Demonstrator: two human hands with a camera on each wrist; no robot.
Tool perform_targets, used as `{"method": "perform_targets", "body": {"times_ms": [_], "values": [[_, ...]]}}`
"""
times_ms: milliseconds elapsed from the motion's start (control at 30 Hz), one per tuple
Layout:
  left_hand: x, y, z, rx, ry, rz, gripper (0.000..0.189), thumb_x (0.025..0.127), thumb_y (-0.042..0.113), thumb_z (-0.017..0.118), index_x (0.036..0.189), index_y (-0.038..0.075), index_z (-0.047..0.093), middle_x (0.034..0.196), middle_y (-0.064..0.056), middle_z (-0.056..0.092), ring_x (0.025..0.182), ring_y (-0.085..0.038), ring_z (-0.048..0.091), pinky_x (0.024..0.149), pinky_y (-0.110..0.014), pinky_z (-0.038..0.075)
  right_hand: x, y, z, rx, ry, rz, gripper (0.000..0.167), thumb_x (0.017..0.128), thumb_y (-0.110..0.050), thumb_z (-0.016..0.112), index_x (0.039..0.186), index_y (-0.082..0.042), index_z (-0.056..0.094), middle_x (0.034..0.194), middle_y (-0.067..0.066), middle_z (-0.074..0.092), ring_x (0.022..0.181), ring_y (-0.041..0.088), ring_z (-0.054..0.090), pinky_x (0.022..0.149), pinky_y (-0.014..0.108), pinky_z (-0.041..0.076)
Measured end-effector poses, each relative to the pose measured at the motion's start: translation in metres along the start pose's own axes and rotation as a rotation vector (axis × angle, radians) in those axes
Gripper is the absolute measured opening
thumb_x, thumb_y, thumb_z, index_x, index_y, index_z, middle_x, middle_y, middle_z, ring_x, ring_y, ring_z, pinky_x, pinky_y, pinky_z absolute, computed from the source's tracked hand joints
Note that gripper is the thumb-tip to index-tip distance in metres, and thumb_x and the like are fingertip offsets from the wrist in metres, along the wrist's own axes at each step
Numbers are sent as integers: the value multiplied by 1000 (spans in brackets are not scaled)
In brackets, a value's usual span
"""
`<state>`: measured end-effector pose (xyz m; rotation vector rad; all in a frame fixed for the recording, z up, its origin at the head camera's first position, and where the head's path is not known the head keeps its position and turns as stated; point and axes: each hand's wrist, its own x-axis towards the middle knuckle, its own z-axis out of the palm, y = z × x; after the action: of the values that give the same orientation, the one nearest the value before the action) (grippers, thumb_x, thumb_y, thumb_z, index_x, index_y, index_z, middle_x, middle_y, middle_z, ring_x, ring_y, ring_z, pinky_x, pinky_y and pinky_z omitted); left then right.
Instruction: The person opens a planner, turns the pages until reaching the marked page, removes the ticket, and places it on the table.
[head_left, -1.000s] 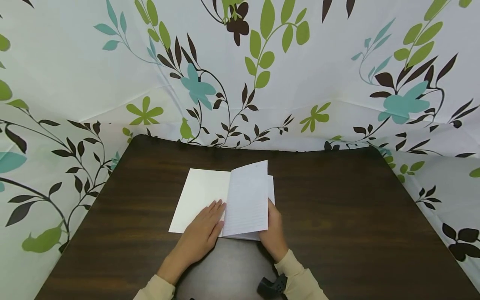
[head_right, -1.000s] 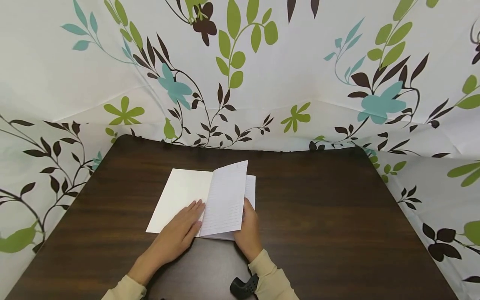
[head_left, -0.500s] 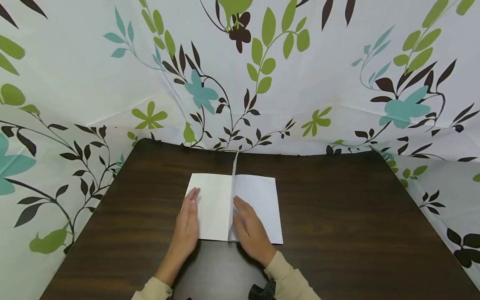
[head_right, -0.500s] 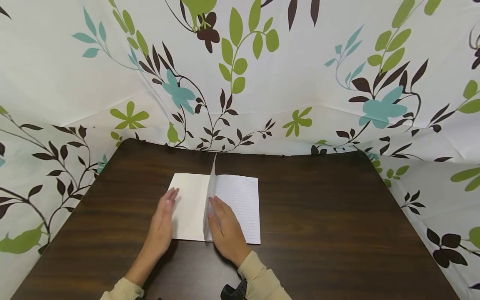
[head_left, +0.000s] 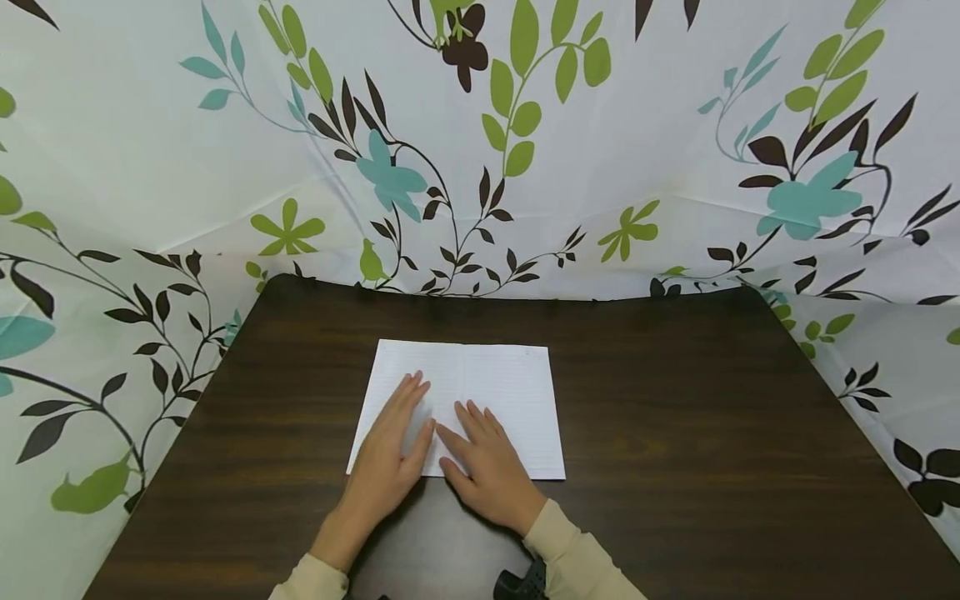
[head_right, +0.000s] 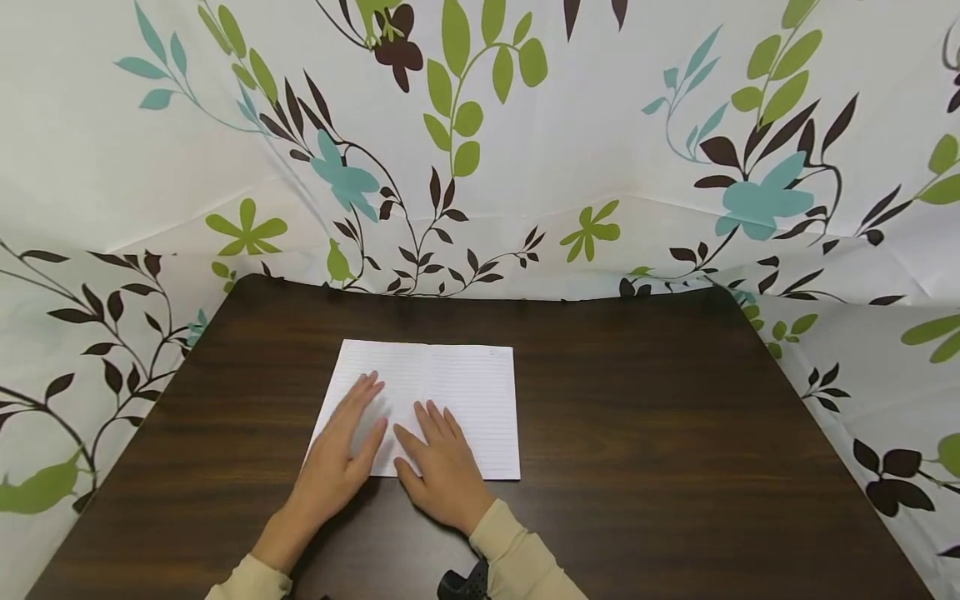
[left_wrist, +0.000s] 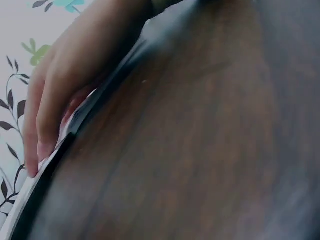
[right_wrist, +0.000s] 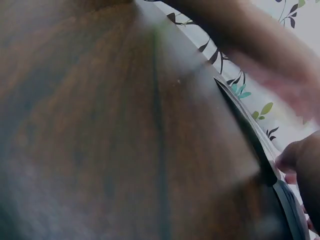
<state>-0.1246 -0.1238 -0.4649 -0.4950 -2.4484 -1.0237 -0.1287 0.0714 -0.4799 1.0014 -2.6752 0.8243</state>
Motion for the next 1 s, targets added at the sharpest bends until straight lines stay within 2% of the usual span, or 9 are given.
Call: {"method": "perform_targets", "body": {"times_ms": [67, 167, 300, 400, 633, 700, 767, 833, 1000], "values": [[-4, -2, 8, 65, -126, -4, 49, 106, 20, 58, 152, 4, 50, 160, -13, 44, 151, -31, 37, 124, -44, 28, 0, 1, 0, -3, 4, -12, 42, 104, -25, 59, 142, -6, 64, 154, 27, 46, 148, 42, 37, 121, 61, 27], [-8, -6, 15, 114, -217, -2, 45, 108, 18, 54, 151, 4, 52, 158, -17, 46, 149, -34, 40, 121, -56, 28, 1, 3, 0, 27, 11, -17, 40, 104, -20, 59, 140, -3, 64, 153, 28, 47, 148, 42, 38, 121, 60, 27], [-11, -9, 18, 157, -264, 14, 43, 107, 17, 54, 150, 8, 56, 156, -18, 48, 148, -36, 41, 121, -58, 26, -2, 6, -5, 55, 51, 26, 43, 102, -18, 61, 142, -2, 61, 153, 26, 49, 146, 39, 42, 119, 56, 32], [-12, -10, 19, 197, -290, 32, 43, 107, 20, 56, 148, 9, 57, 157, -17, 48, 148, -35, 40, 122, -57, 26, -7, 11, -10, 33, 115, 73, 49, 101, -18, 64, 146, 0, 56, 151, 24, 52, 144, 37, 45, 118, 56, 34], [-11, -11, 16, 217, -279, 53, 43, 106, 22, 58, 147, 10, 59, 156, -16, 49, 147, -34, 42, 121, -57, 28, -22, 32, -25, -97, 378, 189, 60, 93, -12, 70, 145, 11, 50, 144, 27, 57, 139, 43, 50, 115, 69, 28], [-11, -12, 16, 219, -278, 57, 43, 105, 22, 58, 147, 10, 59, 156, -17, 49, 147, -35, 42, 121, -57, 28, -27, 38, -28, -130, 420, 218, 61, 92, -11, 72, 143, 14, 50, 143, 30, 57, 137, 44, 52, 114, 71, 27], [-11, -12, 15, 220, -279, 56, 43, 105, 22, 58, 147, 10, 59, 156, -17, 49, 147, -35, 42, 121, -57, 28, -29, 41, -29, -152, 408, 238, 64, 92, -15, 73, 142, 16, 50, 143, 32, 56, 137, 43, 52, 115, 72, 26], [-11, -13, 15, 221, -283, 53, 43, 106, 22, 58, 147, 11, 59, 156, -16, 49, 147, -35, 42, 121, -57, 27, -31, 41, -28, -171, 355, 252, 69, 92, -24, 74, 141, 18, 50, 144, 32, 55, 137, 42, 52, 116, 71, 24], [-10, -13, 14, 223, -289, 56, 44, 106, 23, 58, 148, 10, 59, 156, -17, 49, 147, -35, 42, 121, -57, 27, -29, 34, -23, -208, 212, 248, 97, 90, -58, 71, 143, 19, 47, 146, 32, 52, 140, 38, 51, 119, 70, 18]]}}
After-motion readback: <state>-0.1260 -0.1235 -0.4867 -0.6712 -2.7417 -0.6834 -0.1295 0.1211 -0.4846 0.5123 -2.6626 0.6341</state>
